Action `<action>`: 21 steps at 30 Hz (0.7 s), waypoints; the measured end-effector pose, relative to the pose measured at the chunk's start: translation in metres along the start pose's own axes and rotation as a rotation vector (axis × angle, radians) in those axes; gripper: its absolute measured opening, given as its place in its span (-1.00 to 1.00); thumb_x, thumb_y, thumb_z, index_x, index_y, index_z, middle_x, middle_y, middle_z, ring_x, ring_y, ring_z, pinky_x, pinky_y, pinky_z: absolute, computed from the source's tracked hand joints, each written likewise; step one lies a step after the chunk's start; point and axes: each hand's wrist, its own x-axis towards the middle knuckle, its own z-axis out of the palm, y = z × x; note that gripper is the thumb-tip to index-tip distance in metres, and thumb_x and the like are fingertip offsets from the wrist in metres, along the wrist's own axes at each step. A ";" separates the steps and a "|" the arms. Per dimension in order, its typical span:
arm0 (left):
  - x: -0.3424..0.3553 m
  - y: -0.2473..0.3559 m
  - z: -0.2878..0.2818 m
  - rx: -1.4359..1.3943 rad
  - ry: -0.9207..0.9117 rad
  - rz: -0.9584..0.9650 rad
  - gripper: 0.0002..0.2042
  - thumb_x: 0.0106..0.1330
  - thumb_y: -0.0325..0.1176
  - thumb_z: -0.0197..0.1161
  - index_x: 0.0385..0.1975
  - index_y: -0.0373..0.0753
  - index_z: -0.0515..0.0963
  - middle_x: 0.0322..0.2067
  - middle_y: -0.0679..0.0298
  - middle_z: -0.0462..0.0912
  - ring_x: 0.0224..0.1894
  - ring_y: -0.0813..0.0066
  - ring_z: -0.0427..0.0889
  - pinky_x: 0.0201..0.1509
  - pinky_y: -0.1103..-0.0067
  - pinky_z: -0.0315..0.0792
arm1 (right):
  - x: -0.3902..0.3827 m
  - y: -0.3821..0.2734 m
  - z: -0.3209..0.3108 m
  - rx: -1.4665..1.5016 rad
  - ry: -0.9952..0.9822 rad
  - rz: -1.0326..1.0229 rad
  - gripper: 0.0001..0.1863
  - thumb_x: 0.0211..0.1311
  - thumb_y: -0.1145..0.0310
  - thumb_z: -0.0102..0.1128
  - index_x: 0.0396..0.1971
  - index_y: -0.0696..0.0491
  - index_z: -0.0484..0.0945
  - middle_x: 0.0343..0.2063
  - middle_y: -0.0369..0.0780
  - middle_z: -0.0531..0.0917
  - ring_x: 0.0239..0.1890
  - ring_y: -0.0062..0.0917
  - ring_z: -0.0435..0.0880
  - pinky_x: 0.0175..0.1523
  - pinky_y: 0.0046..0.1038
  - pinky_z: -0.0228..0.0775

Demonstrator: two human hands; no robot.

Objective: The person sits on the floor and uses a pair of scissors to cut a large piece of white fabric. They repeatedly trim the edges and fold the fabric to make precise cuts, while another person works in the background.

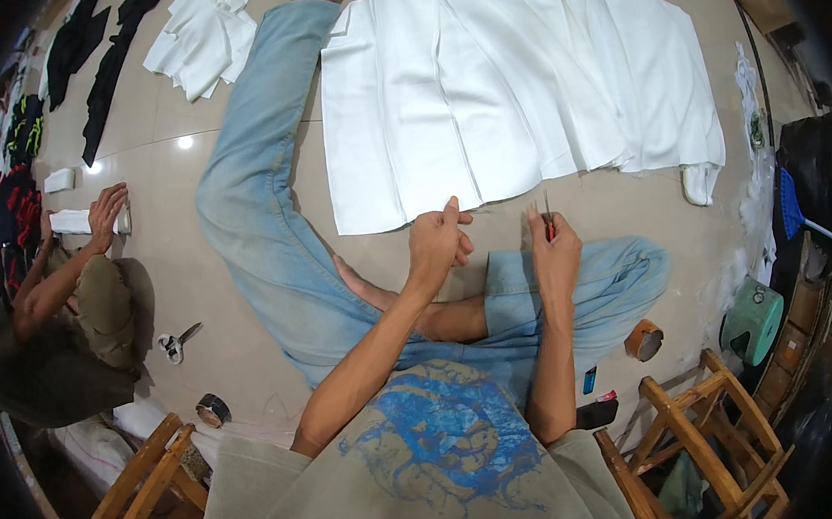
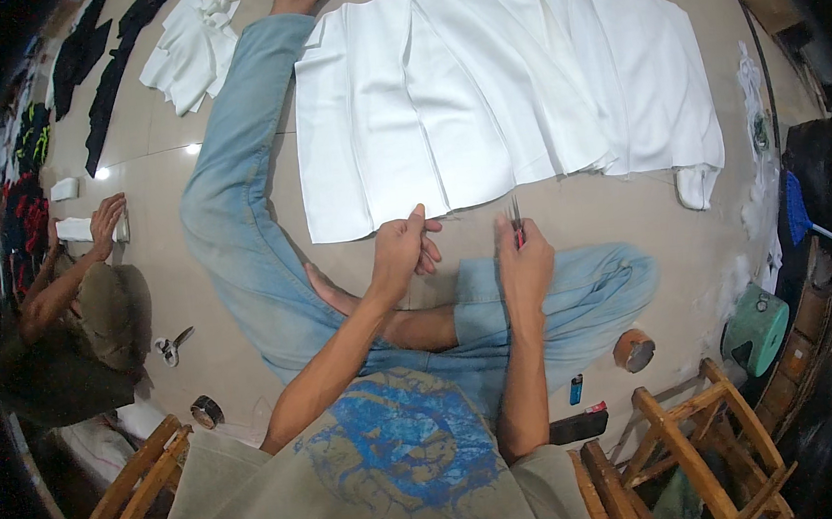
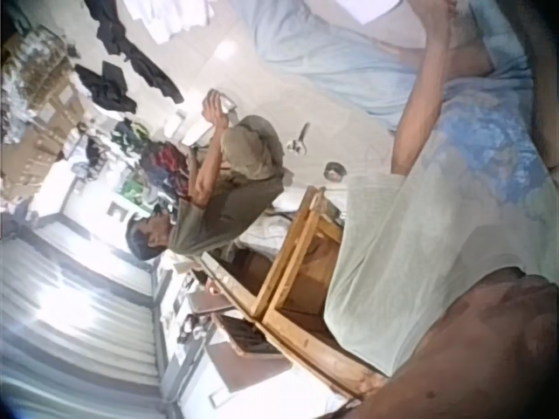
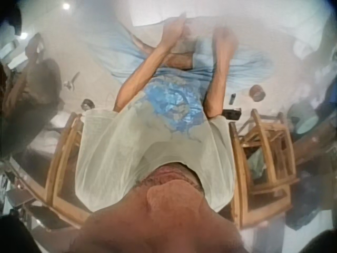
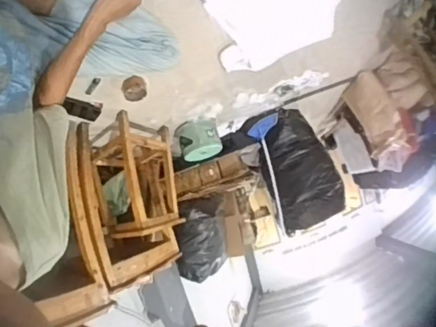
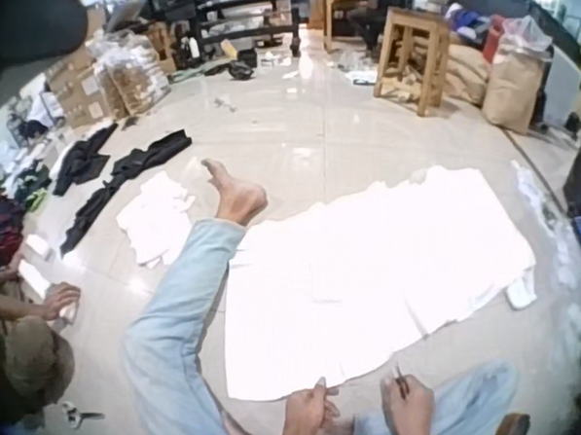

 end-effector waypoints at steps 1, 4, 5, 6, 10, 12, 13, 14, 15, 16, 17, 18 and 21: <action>0.000 0.000 -0.001 0.020 0.015 0.026 -0.45 0.57 0.07 0.04 -0.29 -0.41 0.63 -0.70 0.27 0.56 -0.70 0.60 0.51 -0.63 0.67 0.33 | -0.001 -0.006 0.007 0.017 0.046 0.006 -0.61 0.39 0.13 0.31 -0.37 0.22 0.66 -0.60 -0.30 0.58 -0.51 -0.62 0.41 -0.38 -0.49 0.28; 0.003 0.000 0.003 0.073 0.035 0.097 -0.45 0.57 0.06 0.04 -0.38 -0.38 0.64 -0.76 0.35 0.45 -0.72 0.64 0.39 -0.63 0.65 0.21 | 0.005 0.000 0.034 0.441 -0.115 0.069 -0.66 0.37 0.13 0.36 -0.37 0.14 0.65 -0.66 -0.40 0.49 -0.60 -0.71 0.34 -0.49 -0.56 0.19; 0.004 -0.001 0.002 0.085 0.046 0.115 -0.45 0.57 0.06 0.05 -0.41 -0.37 0.64 -0.77 0.37 0.42 -0.71 0.64 0.36 -0.62 0.63 0.19 | 0.006 0.000 0.039 0.542 -0.205 0.165 -0.69 0.37 0.14 0.37 -0.37 0.11 0.65 -0.67 -0.43 0.45 -0.63 -0.75 0.30 -0.52 -0.59 0.14; 0.005 -0.003 0.002 0.096 0.056 0.133 -0.44 0.56 0.06 0.05 -0.45 -0.37 0.63 -0.77 0.39 0.39 -0.71 0.64 0.32 -0.60 0.62 0.17 | 0.008 -0.001 0.044 0.642 -0.295 0.262 -0.71 0.36 0.15 0.39 -0.38 0.09 0.64 -0.68 -0.47 0.41 -0.66 -0.79 0.27 -0.55 -0.62 0.09; 0.006 0.000 0.002 0.358 0.213 0.209 -0.40 0.55 0.03 0.08 -0.61 -0.38 0.62 -0.78 0.27 0.41 -0.63 0.47 0.43 -0.47 0.45 0.28 | 0.003 -0.007 0.033 0.638 -0.474 0.346 -0.72 0.32 0.19 0.42 -0.44 0.06 0.61 -0.70 -0.52 0.32 -0.70 -0.85 0.23 -0.60 -0.65 0.02; 0.004 0.001 0.001 0.388 0.280 0.265 -0.38 0.56 0.04 0.07 -0.65 -0.38 0.59 -0.78 0.40 0.33 -0.62 0.62 0.26 -0.52 0.52 0.14 | 0.002 0.000 0.017 0.402 -0.430 0.195 -0.69 0.31 0.18 0.41 -0.45 0.11 0.61 -0.69 -0.44 0.42 -0.66 -0.72 0.36 -0.54 -0.55 0.16; 0.005 0.001 -0.002 0.379 0.289 0.275 -0.39 0.56 0.04 0.08 -0.61 -0.39 0.60 -0.74 0.37 0.38 -0.61 0.61 0.31 -0.51 0.53 0.19 | 0.000 0.005 0.010 0.242 -0.348 0.050 -0.68 0.30 0.18 0.40 -0.45 0.14 0.61 -0.68 -0.38 0.48 -0.64 -0.62 0.44 -0.50 -0.48 0.25; 0.006 -0.002 -0.003 0.369 0.293 0.287 -0.40 0.56 0.04 0.09 -0.57 -0.40 0.61 -0.71 0.34 0.44 -0.60 0.60 0.36 -0.50 0.54 0.24 | -0.001 0.009 0.001 0.083 -0.258 -0.094 -0.66 0.29 0.17 0.40 -0.45 0.17 0.62 -0.67 -0.32 0.55 -0.61 -0.53 0.51 -0.45 -0.41 0.33; 0.006 -0.003 -0.003 0.361 0.292 0.299 -0.42 0.55 0.04 0.11 -0.54 -0.41 0.63 -0.68 0.32 0.49 -0.59 0.59 0.41 -0.49 0.56 0.29 | 0.000 0.011 -0.009 -0.068 -0.233 -0.104 -0.65 0.29 0.16 0.39 -0.43 0.19 0.63 -0.63 -0.24 0.59 -0.56 -0.41 0.56 -0.39 -0.34 0.37; 0.005 -0.005 -0.002 0.199 0.224 0.266 -0.43 0.55 0.04 0.12 -0.48 -0.43 0.63 -0.61 0.28 0.55 -0.56 0.57 0.47 -0.47 0.57 0.36 | 0.002 0.011 -0.019 -0.218 -0.207 -0.114 -0.64 0.28 0.15 0.38 -0.41 0.21 0.64 -0.58 -0.16 0.64 -0.50 -0.29 0.61 -0.33 -0.28 0.41; 0.005 -0.005 0.000 0.037 0.152 0.235 -0.44 0.54 0.04 0.13 -0.43 -0.45 0.63 -0.55 0.24 0.60 -0.53 0.55 0.53 -0.46 0.58 0.42 | 0.002 0.010 -0.027 -0.369 -0.176 -0.124 -0.62 0.27 0.14 0.37 -0.38 0.23 0.65 -0.54 -0.08 0.69 -0.45 -0.18 0.65 -0.26 -0.21 0.44; 0.005 -0.005 0.003 -0.124 0.080 0.202 -0.45 0.54 0.04 0.15 -0.37 -0.47 0.63 -0.49 0.20 0.65 -0.49 0.53 0.60 -0.44 0.59 0.48 | 0.000 0.008 -0.031 -0.399 -0.128 -0.178 -0.62 0.27 0.12 0.35 -0.32 0.22 0.68 -0.47 0.04 0.71 -0.40 -0.02 0.65 -0.22 -0.18 0.47; 0.010 0.001 0.012 -0.368 0.020 0.054 -0.48 0.51 0.02 0.21 -0.26 -0.50 0.60 -0.33 0.11 0.71 -0.39 0.47 0.70 -0.43 0.60 0.59 | -0.004 -0.013 -0.035 -0.440 0.022 -0.086 -0.56 0.29 0.07 0.36 -0.29 0.25 0.67 -0.49 -0.05 0.73 -0.37 -0.12 0.68 -0.17 -0.17 0.49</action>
